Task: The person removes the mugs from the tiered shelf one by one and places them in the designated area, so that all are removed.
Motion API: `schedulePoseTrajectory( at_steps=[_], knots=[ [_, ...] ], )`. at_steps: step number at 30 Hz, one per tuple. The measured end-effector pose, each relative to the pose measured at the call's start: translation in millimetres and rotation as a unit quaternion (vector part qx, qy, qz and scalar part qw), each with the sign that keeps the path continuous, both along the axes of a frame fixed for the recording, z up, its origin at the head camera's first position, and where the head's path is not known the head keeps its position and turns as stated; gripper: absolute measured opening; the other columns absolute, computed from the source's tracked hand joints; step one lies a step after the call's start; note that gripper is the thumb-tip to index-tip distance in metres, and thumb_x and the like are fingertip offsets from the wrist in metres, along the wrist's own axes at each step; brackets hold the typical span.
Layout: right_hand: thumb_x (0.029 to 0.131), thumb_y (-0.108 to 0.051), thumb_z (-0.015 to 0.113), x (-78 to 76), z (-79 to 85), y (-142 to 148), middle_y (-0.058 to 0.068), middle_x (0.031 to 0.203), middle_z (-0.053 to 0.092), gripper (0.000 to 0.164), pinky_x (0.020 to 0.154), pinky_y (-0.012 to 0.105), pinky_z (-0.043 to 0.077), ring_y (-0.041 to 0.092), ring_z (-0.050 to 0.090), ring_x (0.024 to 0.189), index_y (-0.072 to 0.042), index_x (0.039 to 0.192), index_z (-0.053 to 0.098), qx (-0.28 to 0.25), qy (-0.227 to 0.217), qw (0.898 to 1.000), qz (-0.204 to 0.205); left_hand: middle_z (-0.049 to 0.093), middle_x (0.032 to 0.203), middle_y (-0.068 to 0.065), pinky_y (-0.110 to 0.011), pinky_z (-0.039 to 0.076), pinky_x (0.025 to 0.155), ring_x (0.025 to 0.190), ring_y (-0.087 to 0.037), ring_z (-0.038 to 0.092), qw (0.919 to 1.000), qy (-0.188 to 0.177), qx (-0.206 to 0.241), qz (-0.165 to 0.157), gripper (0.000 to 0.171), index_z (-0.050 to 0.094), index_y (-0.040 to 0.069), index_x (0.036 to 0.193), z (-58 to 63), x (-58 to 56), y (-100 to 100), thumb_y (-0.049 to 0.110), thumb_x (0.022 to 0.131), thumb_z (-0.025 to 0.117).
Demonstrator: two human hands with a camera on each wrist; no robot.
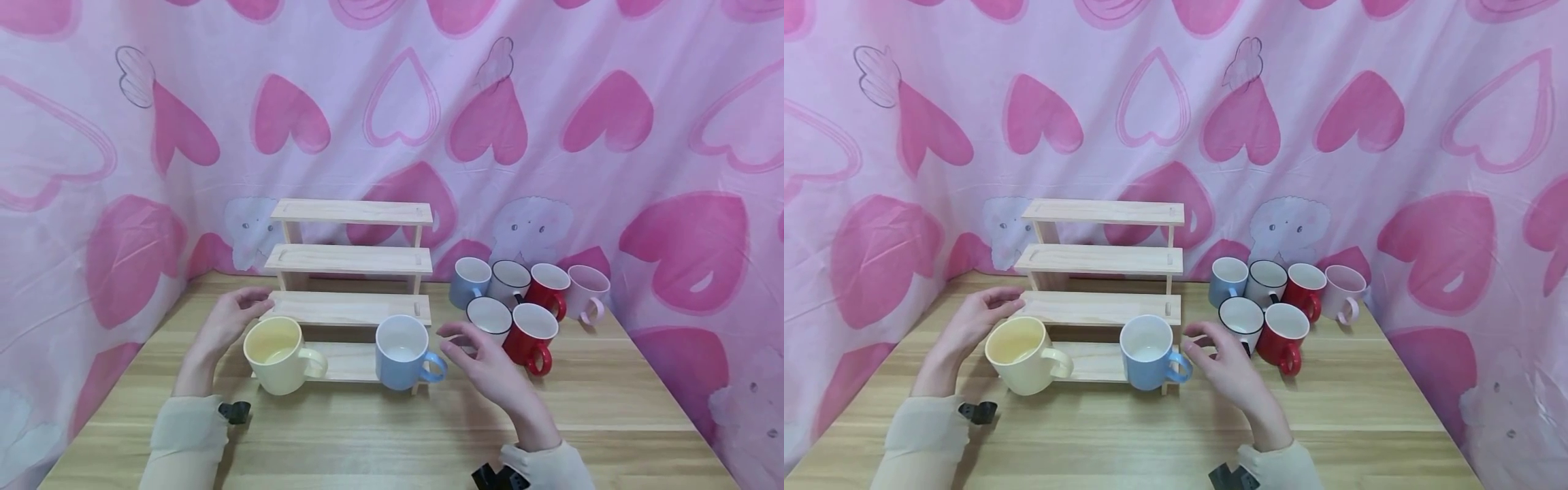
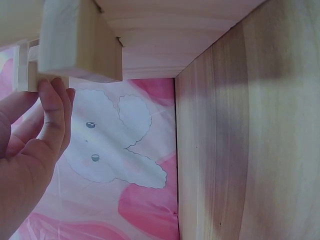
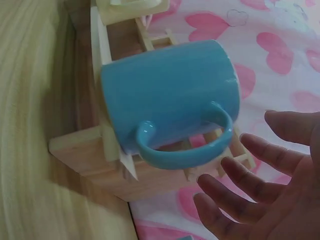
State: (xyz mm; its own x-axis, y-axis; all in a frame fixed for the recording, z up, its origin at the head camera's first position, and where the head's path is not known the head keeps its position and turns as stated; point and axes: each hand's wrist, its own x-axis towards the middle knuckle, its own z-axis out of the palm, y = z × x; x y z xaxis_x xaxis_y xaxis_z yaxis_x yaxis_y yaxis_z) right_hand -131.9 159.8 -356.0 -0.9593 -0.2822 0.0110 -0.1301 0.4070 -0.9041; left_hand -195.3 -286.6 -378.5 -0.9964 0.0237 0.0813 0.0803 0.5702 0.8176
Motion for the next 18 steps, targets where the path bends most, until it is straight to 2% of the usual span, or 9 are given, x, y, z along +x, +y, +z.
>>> schedulePoseTrajectory(
  at_steps=[4, 6, 13, 18],
  knots=[
    [0.096, -0.027, 0.065, -3.1, -5.7, -5.2, 0.005, 0.121, 0.061, 0.031, 0.094, 0.047, 0.048, 0.027, 0.057, 0.113, -0.016, 0.124, 0.062, -0.003, -0.008, 1.0, 0.018, 0.059, 0.127, -0.024, -0.032, 0.045, 0.091, 0.114, -0.033, 0.055, 1.0, 0.004, -0.001, -0.001, 0.054, 0.053, -0.006, 0.134, -1.0, -0.6, -0.7, 0.033, 0.098, 0.061],
    [0.096, -0.027, 0.065, -4.5, -8.7, -7.3, 0.004, 0.119, 0.062, 0.03, 0.093, 0.046, 0.048, 0.028, 0.057, 0.113, -0.015, 0.123, 0.063, -0.002, -0.007, 1.0, 0.029, 0.059, 0.127, -0.024, -0.031, 0.045, 0.09, 0.114, -0.033, 0.055, 1.0, 0.003, 0.0, -0.001, 0.053, 0.053, -0.006, 0.134, -1.5, -0.6, -1.0, 0.033, 0.098, 0.061],
    [0.098, -0.026, 0.062, -7.4, -16.5, -8.4, 0.003, 0.111, 0.065, 0.025, 0.088, 0.041, 0.049, 0.025, 0.058, 0.105, -0.011, 0.118, 0.065, 0.014, 0.01, 0.998, 0.056, 0.058, 0.127, -0.025, -0.045, 0.043, 0.096, 0.115, -0.035, 0.054, 1.0, 0.0, 0.005, 0.001, 0.054, 0.053, -0.006, 0.134, -0.8, 0.1, -0.8, 0.033, 0.098, 0.061],
    [0.1, -0.03, 0.057, -10.1, -21.9, -3.9, 0.008, 0.107, 0.065, 0.029, 0.087, 0.041, 0.051, 0.027, 0.058, 0.101, -0.009, 0.118, 0.066, -0.011, -0.036, 0.996, 0.086, 0.058, 0.128, -0.026, -0.048, 0.042, 0.097, 0.116, -0.036, 0.053, 1.0, -0.003, 0.009, 0.0, 0.054, 0.052, -0.006, 0.135, -0.1, -1.1, -0.7, 0.033, 0.098, 0.061]
  ],
)
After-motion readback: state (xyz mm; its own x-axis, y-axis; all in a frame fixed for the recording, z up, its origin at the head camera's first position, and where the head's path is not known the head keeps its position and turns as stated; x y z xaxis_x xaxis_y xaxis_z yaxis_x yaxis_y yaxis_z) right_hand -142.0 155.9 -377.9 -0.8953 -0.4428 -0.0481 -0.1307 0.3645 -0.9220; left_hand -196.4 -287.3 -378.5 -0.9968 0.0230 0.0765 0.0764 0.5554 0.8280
